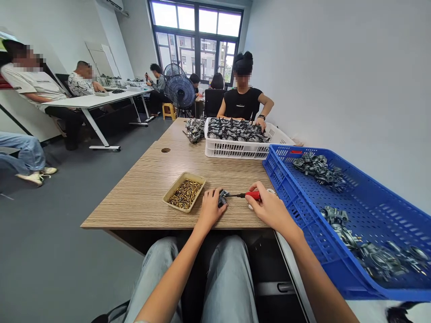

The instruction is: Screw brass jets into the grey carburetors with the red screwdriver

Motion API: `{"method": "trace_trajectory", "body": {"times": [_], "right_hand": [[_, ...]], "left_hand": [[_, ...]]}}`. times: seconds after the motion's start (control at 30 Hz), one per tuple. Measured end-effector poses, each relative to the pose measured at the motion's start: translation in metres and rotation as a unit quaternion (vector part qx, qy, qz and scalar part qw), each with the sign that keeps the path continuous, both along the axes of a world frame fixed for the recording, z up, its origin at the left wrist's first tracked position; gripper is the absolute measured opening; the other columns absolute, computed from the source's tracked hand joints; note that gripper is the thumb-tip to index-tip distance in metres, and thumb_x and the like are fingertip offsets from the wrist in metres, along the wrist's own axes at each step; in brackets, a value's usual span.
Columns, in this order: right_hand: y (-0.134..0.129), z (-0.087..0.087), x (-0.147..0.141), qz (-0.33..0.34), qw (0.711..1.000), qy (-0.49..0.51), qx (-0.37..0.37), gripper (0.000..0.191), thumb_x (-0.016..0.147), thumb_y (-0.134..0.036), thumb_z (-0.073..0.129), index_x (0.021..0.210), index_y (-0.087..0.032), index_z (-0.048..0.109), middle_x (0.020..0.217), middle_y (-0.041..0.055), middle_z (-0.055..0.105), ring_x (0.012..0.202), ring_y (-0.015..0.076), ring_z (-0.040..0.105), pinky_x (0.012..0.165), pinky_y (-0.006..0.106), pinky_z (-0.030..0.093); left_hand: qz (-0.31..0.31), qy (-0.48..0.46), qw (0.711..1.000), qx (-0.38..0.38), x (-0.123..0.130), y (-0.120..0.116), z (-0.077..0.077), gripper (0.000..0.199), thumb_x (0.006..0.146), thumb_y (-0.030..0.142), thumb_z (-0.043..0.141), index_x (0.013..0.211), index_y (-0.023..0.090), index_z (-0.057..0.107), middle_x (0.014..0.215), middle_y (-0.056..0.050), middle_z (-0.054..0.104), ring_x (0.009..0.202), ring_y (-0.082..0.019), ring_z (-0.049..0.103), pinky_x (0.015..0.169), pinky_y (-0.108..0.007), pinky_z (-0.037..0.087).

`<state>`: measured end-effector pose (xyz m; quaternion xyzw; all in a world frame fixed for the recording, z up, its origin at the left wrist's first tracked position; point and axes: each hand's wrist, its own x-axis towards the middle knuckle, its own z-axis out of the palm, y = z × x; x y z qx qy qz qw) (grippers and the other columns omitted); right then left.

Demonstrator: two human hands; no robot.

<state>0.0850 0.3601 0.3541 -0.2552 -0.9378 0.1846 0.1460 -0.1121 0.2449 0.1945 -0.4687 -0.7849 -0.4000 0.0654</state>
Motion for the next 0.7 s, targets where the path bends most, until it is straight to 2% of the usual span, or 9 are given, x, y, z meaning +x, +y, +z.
{"method": "trace_trajectory", "body": {"times": [0.07,0.13,0.23,0.3,0.47,0.53,0.63,0.7], "right_hand": [[0.0005,0.0008,0.0018,0.035,0.999,0.000,-0.011,0.018,0.104,-0.033,0.056,0.119,-0.027,0.049,0.099,0.0018,0.076,0.087,0.0222,0.071,0.072,0.029,0.040],[-0.0012,0.0014,0.0017,0.036,0.999,-0.014,0.008,0.016,0.105,-0.032,0.054,0.118,-0.026,0.048,0.103,0.0044,0.076,0.090,0.0231,0.072,0.071,0.029,0.039],[-0.0049,0.0020,-0.0003,-0.046,0.995,-0.054,0.075,0.020,0.109,-0.045,0.049,0.109,-0.025,0.051,0.094,0.0075,0.075,0.085,0.0269,0.072,0.066,0.030,0.035],[-0.0059,0.0029,-0.0001,-0.065,0.993,-0.061,0.083,0.027,0.109,-0.051,0.048,0.107,-0.025,0.051,0.089,0.0071,0.074,0.083,0.0275,0.072,0.066,0.030,0.035],[-0.0042,0.0044,0.0043,0.054,0.998,-0.018,-0.020,0.017,0.106,-0.032,0.053,0.120,-0.026,0.044,0.103,0.0040,0.076,0.089,0.0220,0.073,0.073,0.028,0.042],[-0.0051,0.0027,0.0028,0.017,0.999,-0.032,0.017,0.013,0.108,-0.035,0.051,0.116,-0.025,0.046,0.102,0.0063,0.076,0.091,0.0237,0.073,0.071,0.028,0.040],[-0.0067,-0.0014,-0.0019,-0.085,0.989,-0.068,0.096,0.027,0.110,-0.050,0.047,0.107,-0.024,0.051,0.092,0.0085,0.075,0.085,0.0270,0.073,0.066,0.029,0.035],[-0.0063,-0.0035,-0.0034,-0.072,0.992,-0.060,0.083,0.026,0.109,-0.050,0.049,0.112,-0.024,0.051,0.091,0.0066,0.075,0.083,0.0259,0.073,0.065,0.029,0.034]], "left_hand": [[0.000,0.002,1.000,-0.004,0.0004,0.0003,0.0011,0.060,0.087,0.026,0.076,0.142,0.028,0.054,0.135,-0.010,0.060,0.125,-0.033,0.053,0.112,-0.053,0.048],[-0.004,0.002,1.000,-0.005,0.0003,0.0007,0.0016,0.060,0.087,0.025,0.076,0.143,0.027,0.054,0.135,-0.011,0.060,0.124,-0.032,0.053,0.112,-0.053,0.048],[-0.007,0.003,1.000,-0.003,-0.0001,0.0007,0.0017,0.061,0.087,0.025,0.076,0.144,0.027,0.053,0.135,-0.011,0.060,0.125,-0.033,0.052,0.112,-0.053,0.048],[-0.004,0.003,1.000,0.000,-0.0002,0.0006,0.0016,0.060,0.087,0.025,0.076,0.143,0.028,0.054,0.133,-0.010,0.060,0.125,-0.032,0.052,0.112,-0.053,0.048],[-0.002,0.001,1.000,0.000,0.0003,0.0001,0.0017,0.059,0.087,0.025,0.077,0.142,0.028,0.055,0.132,-0.010,0.061,0.123,-0.032,0.053,0.111,-0.052,0.049],[-0.002,0.001,1.000,-0.004,0.0006,-0.0005,0.0020,0.060,0.086,0.025,0.078,0.142,0.027,0.055,0.132,-0.011,0.061,0.123,-0.032,0.053,0.112,-0.052,0.049],[0.011,0.009,1.000,-0.003,0.0007,-0.0018,0.0023,0.062,0.085,0.025,0.079,0.142,0.026,0.056,0.138,-0.012,0.058,0.129,-0.033,0.052,0.113,-0.052,0.049],[0.029,0.018,0.999,0.002,0.0003,-0.0023,0.0021,0.063,0.083,0.026,0.081,0.141,0.026,0.057,0.145,-0.013,0.053,0.134,-0.035,0.049,0.114,-0.053,0.049]]}}
